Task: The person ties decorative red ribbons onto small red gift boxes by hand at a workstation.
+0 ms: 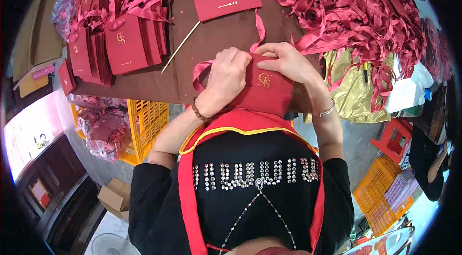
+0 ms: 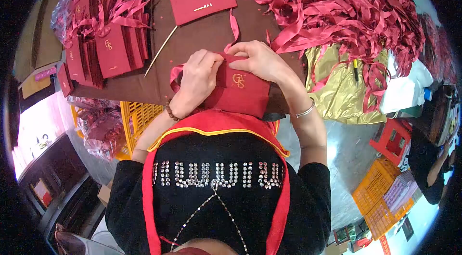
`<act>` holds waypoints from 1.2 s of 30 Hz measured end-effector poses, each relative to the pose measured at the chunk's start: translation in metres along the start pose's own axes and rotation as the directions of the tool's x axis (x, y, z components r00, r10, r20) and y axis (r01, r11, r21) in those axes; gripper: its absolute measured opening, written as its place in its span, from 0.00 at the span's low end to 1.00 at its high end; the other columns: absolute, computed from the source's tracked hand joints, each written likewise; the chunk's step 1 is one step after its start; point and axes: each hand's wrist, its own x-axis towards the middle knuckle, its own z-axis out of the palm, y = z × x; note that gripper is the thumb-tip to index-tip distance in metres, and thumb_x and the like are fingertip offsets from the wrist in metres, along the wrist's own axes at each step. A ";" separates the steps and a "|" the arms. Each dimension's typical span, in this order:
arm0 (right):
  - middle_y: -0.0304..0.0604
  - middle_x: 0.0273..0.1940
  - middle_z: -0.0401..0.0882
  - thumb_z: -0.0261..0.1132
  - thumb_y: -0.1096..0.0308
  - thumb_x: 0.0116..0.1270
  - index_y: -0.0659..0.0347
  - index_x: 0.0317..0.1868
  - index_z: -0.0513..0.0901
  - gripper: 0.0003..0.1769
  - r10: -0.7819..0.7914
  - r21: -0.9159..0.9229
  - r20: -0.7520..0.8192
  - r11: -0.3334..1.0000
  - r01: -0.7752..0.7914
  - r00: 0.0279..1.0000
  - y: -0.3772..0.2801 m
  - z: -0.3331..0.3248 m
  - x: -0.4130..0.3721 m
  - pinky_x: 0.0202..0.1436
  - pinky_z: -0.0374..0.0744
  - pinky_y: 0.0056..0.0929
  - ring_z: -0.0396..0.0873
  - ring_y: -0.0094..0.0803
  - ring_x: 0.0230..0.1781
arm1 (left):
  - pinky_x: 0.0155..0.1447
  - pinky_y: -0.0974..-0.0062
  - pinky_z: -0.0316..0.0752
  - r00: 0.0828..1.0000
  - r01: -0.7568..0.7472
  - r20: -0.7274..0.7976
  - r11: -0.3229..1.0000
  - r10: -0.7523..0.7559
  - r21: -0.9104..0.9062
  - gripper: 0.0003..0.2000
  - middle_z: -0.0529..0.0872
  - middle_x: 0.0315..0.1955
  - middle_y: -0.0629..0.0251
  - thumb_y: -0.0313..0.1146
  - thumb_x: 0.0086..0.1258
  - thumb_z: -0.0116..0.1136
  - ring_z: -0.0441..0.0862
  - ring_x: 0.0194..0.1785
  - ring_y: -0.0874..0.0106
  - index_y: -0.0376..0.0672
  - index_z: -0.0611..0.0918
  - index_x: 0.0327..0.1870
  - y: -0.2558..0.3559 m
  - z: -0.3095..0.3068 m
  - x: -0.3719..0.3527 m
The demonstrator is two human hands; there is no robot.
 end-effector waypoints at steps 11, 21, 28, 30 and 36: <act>0.47 0.40 0.84 0.65 0.73 0.57 0.71 0.46 0.79 0.16 0.095 0.118 0.005 0.988 -0.095 0.995 -0.018 0.001 -0.012 0.47 0.76 0.24 0.80 0.26 0.42 | 0.37 0.67 0.67 0.975 -0.216 0.111 0.926 0.191 0.310 0.06 0.71 0.27 0.59 0.25 0.49 0.53 0.71 0.31 0.63 0.40 0.73 0.28 0.021 -0.005 0.003; 0.44 0.40 0.82 0.65 0.75 0.58 0.69 0.47 0.78 0.15 0.153 0.229 0.040 0.961 -0.158 0.987 -0.018 -0.003 -0.017 0.45 0.75 0.21 0.77 0.22 0.40 | 0.39 0.68 0.70 0.968 -0.249 0.098 0.938 0.232 0.241 0.08 0.77 0.30 0.59 0.23 0.51 0.55 0.76 0.34 0.63 0.39 0.77 0.34 0.018 -0.006 -0.003; 0.51 0.47 0.81 0.66 0.73 0.57 0.72 0.51 0.78 0.20 0.035 0.057 -0.026 0.998 -0.033 0.999 -0.010 0.002 -0.013 0.53 0.75 0.27 0.78 0.33 0.50 | 0.38 0.67 0.71 0.975 -0.211 -0.034 0.967 0.217 0.144 0.07 0.77 0.28 0.59 0.22 0.53 0.55 0.77 0.33 0.63 0.39 0.77 0.34 0.011 -0.001 -0.006; 0.53 0.49 0.80 0.66 0.72 0.57 0.72 0.52 0.77 0.22 0.095 0.119 0.009 0.988 -0.096 0.995 -0.012 0.002 -0.012 0.57 0.74 0.29 0.76 0.36 0.55 | 0.38 0.67 0.71 0.975 -0.212 -0.032 0.965 0.220 0.155 0.07 0.77 0.28 0.59 0.22 0.53 0.55 0.77 0.33 0.62 0.39 0.77 0.34 0.012 0.000 -0.007; 0.51 0.47 0.82 0.65 0.71 0.58 0.72 0.51 0.78 0.20 0.127 0.086 0.025 0.988 -0.129 0.992 -0.019 0.000 -0.013 0.53 0.75 0.28 0.79 0.34 0.50 | 0.38 0.67 0.71 0.974 -0.223 -0.008 0.957 0.228 0.187 0.09 0.76 0.29 0.59 0.22 0.52 0.55 0.76 0.34 0.62 0.39 0.77 0.35 0.013 0.000 -0.006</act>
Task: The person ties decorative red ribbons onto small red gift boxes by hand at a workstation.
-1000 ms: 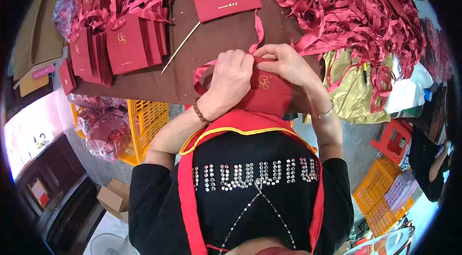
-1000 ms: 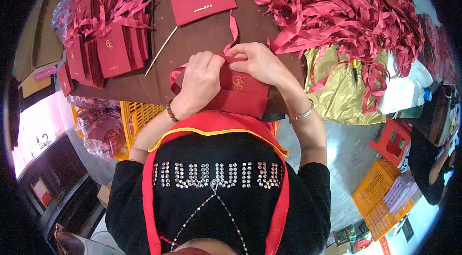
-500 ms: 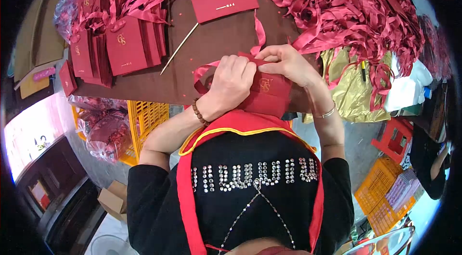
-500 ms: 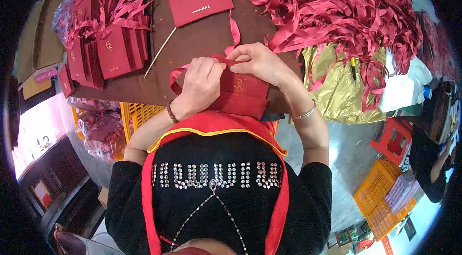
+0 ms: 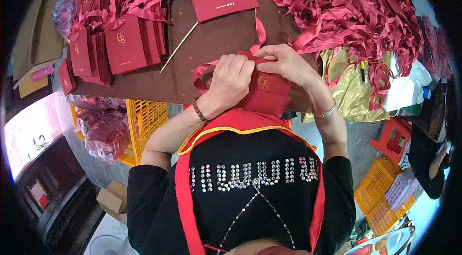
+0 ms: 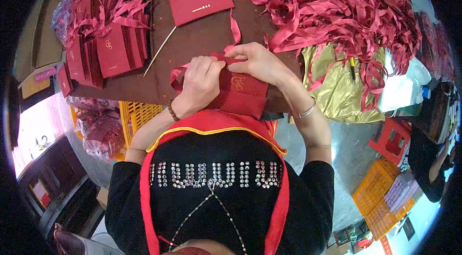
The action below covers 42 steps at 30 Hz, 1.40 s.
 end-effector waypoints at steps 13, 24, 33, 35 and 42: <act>0.51 0.42 0.83 0.63 0.70 0.57 0.68 0.48 0.79 0.18 -0.221 -0.137 -0.082 0.968 0.208 0.972 0.016 0.004 0.004 0.49 0.76 0.30 0.81 0.34 0.44 | 0.43 0.68 0.67 0.984 0.115 0.151 0.988 -0.099 -0.103 0.06 0.81 0.32 0.67 0.28 0.58 0.62 0.78 0.37 0.68 0.44 0.79 0.36 -0.009 -0.018 0.013; 0.42 0.36 0.82 0.63 0.72 0.60 0.64 0.48 0.76 0.15 -0.342 -0.378 -0.147 0.887 0.266 0.928 -0.006 0.015 -0.016 0.42 0.76 0.26 0.81 0.28 0.36 | 0.45 0.67 0.69 0.968 0.229 0.168 0.925 -0.184 -0.302 0.05 0.80 0.35 0.63 0.31 0.59 0.60 0.77 0.40 0.63 0.40 0.80 0.30 -0.027 -0.025 0.036; 0.47 0.38 0.83 0.65 0.73 0.58 0.63 0.44 0.77 0.13 -0.261 -0.458 -0.131 0.872 0.175 0.956 -0.029 0.028 -0.032 0.44 0.77 0.29 0.83 0.37 0.43 | 0.54 0.72 0.68 0.441 0.676 0.857 0.529 0.268 -0.513 0.09 0.81 0.43 0.59 0.31 0.59 0.52 0.75 0.46 0.69 0.34 0.80 0.31 -0.072 -0.017 0.071; 0.47 0.38 0.83 0.65 0.73 0.58 0.63 0.44 0.77 0.13 -0.258 -0.452 -0.131 0.875 0.174 0.957 -0.031 0.029 -0.034 0.44 0.77 0.28 0.83 0.37 0.43 | 0.56 0.73 0.66 0.431 0.620 0.833 0.558 0.346 -0.552 0.09 0.81 0.43 0.60 0.30 0.58 0.52 0.75 0.48 0.70 0.33 0.79 0.32 -0.070 -0.017 0.078; 0.46 0.38 0.83 0.65 0.74 0.59 0.63 0.44 0.79 0.12 -0.247 -0.340 -0.046 0.915 0.218 0.968 -0.025 0.022 -0.030 0.45 0.77 0.26 0.83 0.32 0.41 | 0.60 0.75 0.62 0.423 0.756 0.896 0.494 0.134 -0.430 0.08 0.78 0.48 0.59 0.30 0.62 0.53 0.71 0.54 0.69 0.34 0.79 0.30 -0.062 -0.008 0.075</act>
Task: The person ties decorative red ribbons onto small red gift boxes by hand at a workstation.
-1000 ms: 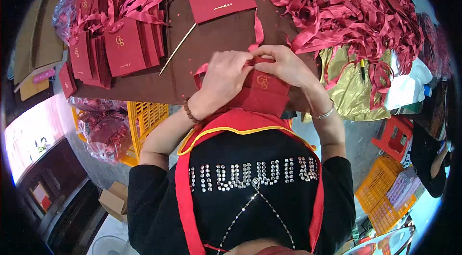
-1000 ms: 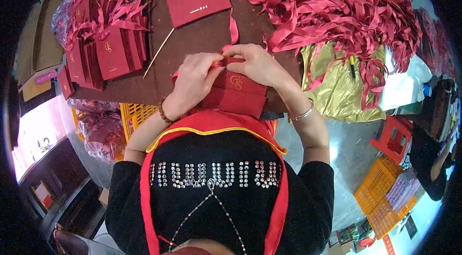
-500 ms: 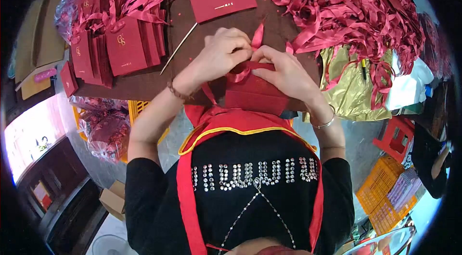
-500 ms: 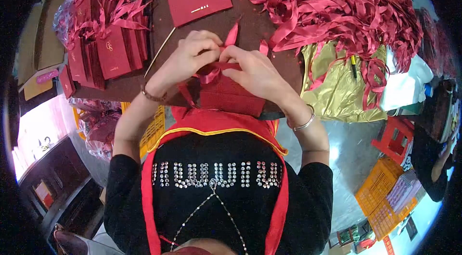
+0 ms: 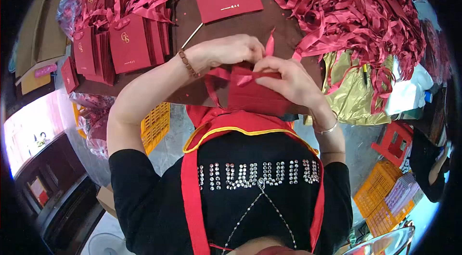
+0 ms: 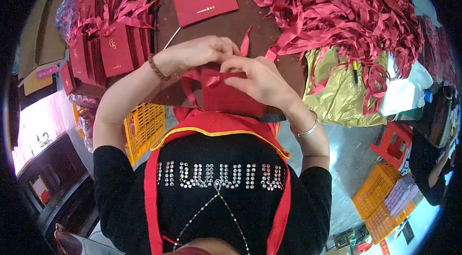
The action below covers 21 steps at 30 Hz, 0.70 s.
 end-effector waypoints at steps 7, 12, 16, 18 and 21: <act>0.45 0.38 0.84 0.66 0.72 0.59 0.65 0.44 0.79 0.12 0.000 -0.057 -0.008 0.998 0.000 1.000 -0.006 0.001 0.005 0.45 0.77 0.26 0.83 0.30 0.41 | 0.52 0.77 0.66 0.903 -0.057 -0.425 0.964 -0.061 -0.259 0.09 0.78 0.49 0.66 0.35 0.69 0.52 0.72 0.51 0.78 0.40 0.82 0.36 0.003 -0.005 -0.005; 0.46 0.38 0.84 0.66 0.72 0.59 0.65 0.44 0.79 0.13 0.029 -0.025 0.019 0.999 -0.028 0.999 -0.005 0.000 0.007 0.45 0.77 0.26 0.83 0.29 0.41 | 0.45 0.80 0.69 0.795 -0.147 -0.601 0.935 -0.082 -0.322 0.10 0.81 0.42 0.71 0.37 0.72 0.50 0.77 0.41 0.81 0.41 0.80 0.42 -0.020 -0.013 -0.002; 0.46 0.40 0.84 0.66 0.71 0.60 0.64 0.46 0.79 0.13 0.033 -0.011 0.027 0.999 -0.033 0.999 -0.007 0.000 0.010 0.47 0.77 0.27 0.83 0.32 0.43 | 0.44 0.79 0.70 0.826 -0.178 -0.560 0.914 -0.064 -0.366 0.13 0.81 0.41 0.69 0.39 0.72 0.50 0.77 0.39 0.79 0.41 0.76 0.49 -0.015 -0.006 -0.007; 0.47 0.39 0.83 0.65 0.68 0.59 0.61 0.45 0.79 0.14 -0.058 -0.078 -0.069 0.996 0.052 0.996 0.006 0.006 0.012 0.44 0.76 0.32 0.82 0.39 0.42 | 0.44 0.79 0.70 0.780 -0.191 -0.611 0.880 -0.133 -0.435 0.16 0.80 0.43 0.68 0.41 0.72 0.50 0.77 0.39 0.78 0.42 0.72 0.54 -0.014 0.005 -0.014; 0.43 0.40 0.82 0.66 0.65 0.58 0.60 0.47 0.80 0.16 -0.089 -0.371 -0.152 0.928 0.027 0.984 0.013 0.007 0.011 0.48 0.72 0.35 0.77 0.39 0.44 | 0.50 0.75 0.69 0.780 -0.122 -0.608 0.915 -0.151 -0.385 0.22 0.76 0.50 0.66 0.42 0.72 0.51 0.74 0.45 0.79 0.42 0.65 0.62 -0.026 0.025 -0.030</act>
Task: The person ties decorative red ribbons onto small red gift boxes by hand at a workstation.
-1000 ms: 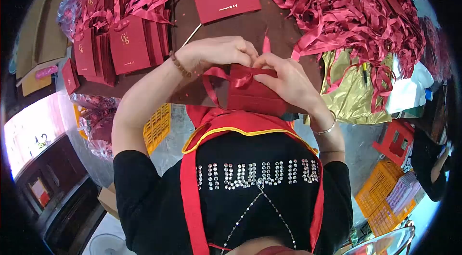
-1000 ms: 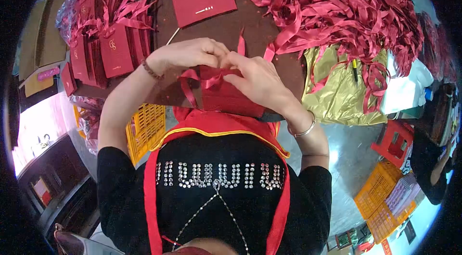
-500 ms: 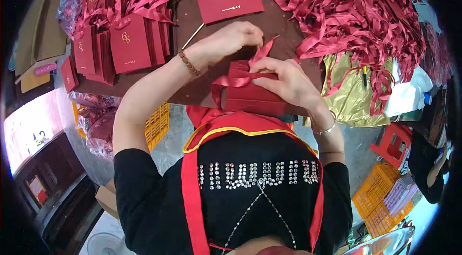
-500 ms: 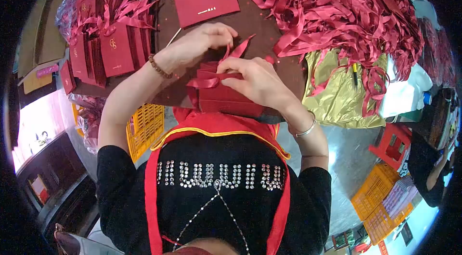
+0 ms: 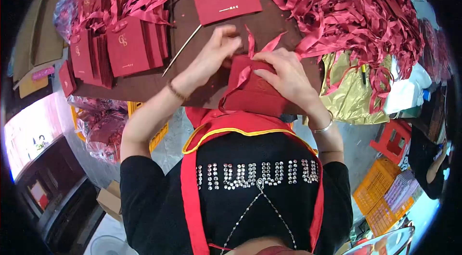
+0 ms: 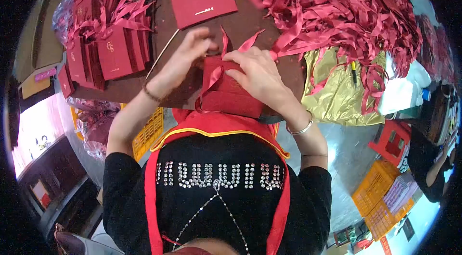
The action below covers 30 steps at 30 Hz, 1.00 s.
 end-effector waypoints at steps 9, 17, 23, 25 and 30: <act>0.34 0.38 0.81 0.69 0.61 0.53 0.53 0.46 0.82 0.18 -0.186 -0.385 -0.191 0.917 0.101 0.964 -0.002 -0.003 -0.015 0.49 0.65 0.35 0.73 0.34 0.43 | 0.45 0.85 0.67 0.969 -0.205 0.133 0.978 0.207 -0.029 0.14 0.77 0.37 0.72 0.18 0.67 0.49 0.72 0.40 0.83 0.40 0.72 0.53 -0.029 -0.001 -0.024; 0.46 0.53 0.72 0.70 0.65 0.53 0.58 0.47 0.79 0.20 -0.020 -0.056 -0.154 0.998 0.011 0.988 0.024 -0.007 -0.030 0.58 0.69 0.36 0.70 0.43 0.56 | 0.46 0.83 0.69 0.977 -0.193 0.127 0.964 0.171 0.185 0.13 0.78 0.34 0.69 0.21 0.68 0.51 0.74 0.39 0.80 0.38 0.73 0.52 -0.018 -0.004 -0.023; 0.49 0.56 0.69 0.69 0.63 0.56 0.58 0.53 0.77 0.24 0.171 0.124 -0.094 0.980 -0.159 0.981 0.034 0.000 -0.042 0.55 0.72 0.36 0.71 0.44 0.57 | 0.40 0.73 0.74 0.980 -0.198 0.089 0.883 0.177 0.425 0.39 0.78 0.46 0.53 0.26 0.64 0.57 0.79 0.32 0.71 0.50 0.47 0.72 -0.041 -0.008 -0.060; 0.49 0.55 0.69 0.68 0.62 0.56 0.57 0.55 0.76 0.25 0.161 0.154 -0.129 0.978 -0.141 0.978 0.035 0.005 -0.042 0.54 0.73 0.35 0.72 0.45 0.55 | 0.40 0.73 0.74 0.986 -0.169 0.082 0.876 0.148 0.452 0.39 0.79 0.45 0.52 0.25 0.63 0.56 0.79 0.32 0.69 0.49 0.48 0.72 -0.033 -0.009 -0.075; 0.48 0.54 0.70 0.68 0.60 0.56 0.56 0.54 0.77 0.24 0.172 0.063 -0.170 0.985 -0.163 0.970 0.030 0.009 -0.040 0.53 0.73 0.35 0.73 0.45 0.54 | 0.41 0.79 0.72 0.992 -0.123 0.014 0.973 0.122 0.197 0.34 0.79 0.32 0.64 0.18 0.63 0.52 0.77 0.33 0.77 0.46 0.54 0.71 -0.043 -0.027 -0.090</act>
